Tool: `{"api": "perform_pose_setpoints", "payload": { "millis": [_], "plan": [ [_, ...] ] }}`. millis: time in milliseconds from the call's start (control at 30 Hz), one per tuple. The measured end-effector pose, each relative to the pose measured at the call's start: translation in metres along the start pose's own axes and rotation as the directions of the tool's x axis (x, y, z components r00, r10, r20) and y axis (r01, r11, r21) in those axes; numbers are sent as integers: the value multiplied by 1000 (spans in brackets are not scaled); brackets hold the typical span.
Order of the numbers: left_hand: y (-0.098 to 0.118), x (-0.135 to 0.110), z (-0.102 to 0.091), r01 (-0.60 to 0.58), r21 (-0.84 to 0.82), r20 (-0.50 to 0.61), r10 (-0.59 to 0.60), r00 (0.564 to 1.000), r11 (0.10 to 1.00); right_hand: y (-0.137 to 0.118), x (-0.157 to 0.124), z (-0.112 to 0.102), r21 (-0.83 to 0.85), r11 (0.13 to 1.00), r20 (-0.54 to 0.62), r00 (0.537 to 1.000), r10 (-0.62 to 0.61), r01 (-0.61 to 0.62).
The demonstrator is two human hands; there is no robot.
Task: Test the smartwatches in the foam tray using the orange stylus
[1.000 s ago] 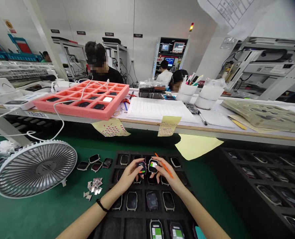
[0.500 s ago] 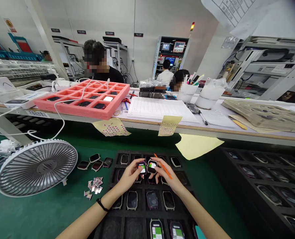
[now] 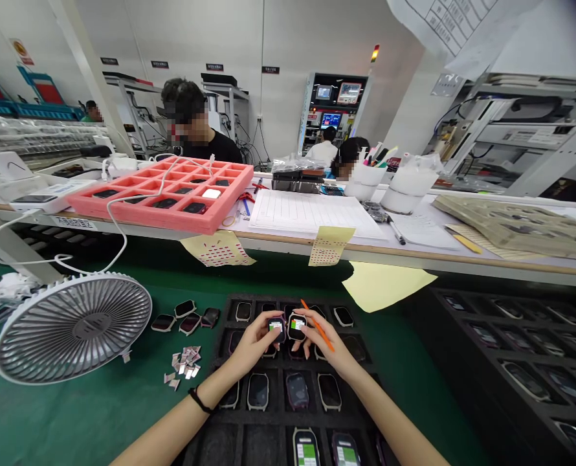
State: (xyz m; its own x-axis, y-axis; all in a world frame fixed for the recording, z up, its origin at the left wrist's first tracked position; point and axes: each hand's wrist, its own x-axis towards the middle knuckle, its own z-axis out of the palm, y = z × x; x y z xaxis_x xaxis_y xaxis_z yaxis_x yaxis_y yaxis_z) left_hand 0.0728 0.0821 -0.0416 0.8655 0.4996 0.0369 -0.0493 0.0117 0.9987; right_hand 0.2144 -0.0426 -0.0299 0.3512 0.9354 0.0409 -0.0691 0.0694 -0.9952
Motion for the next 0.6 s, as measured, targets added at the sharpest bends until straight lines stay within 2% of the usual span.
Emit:
{"api": "perform_pose_setpoints", "payload": {
  "millis": [400, 600],
  "plan": [
    [-8, 1, -4, 8, 27, -9, -7, 1000, 1000, -3, -1, 1, -26, 1000, -1, 1000, 13, -13],
    [-7, 1, -4, 25, -6, -17, -26, 1000, 1000, 7, 2, -2, -56, 998, 0, 1000, 10, -10]
  ]
}}
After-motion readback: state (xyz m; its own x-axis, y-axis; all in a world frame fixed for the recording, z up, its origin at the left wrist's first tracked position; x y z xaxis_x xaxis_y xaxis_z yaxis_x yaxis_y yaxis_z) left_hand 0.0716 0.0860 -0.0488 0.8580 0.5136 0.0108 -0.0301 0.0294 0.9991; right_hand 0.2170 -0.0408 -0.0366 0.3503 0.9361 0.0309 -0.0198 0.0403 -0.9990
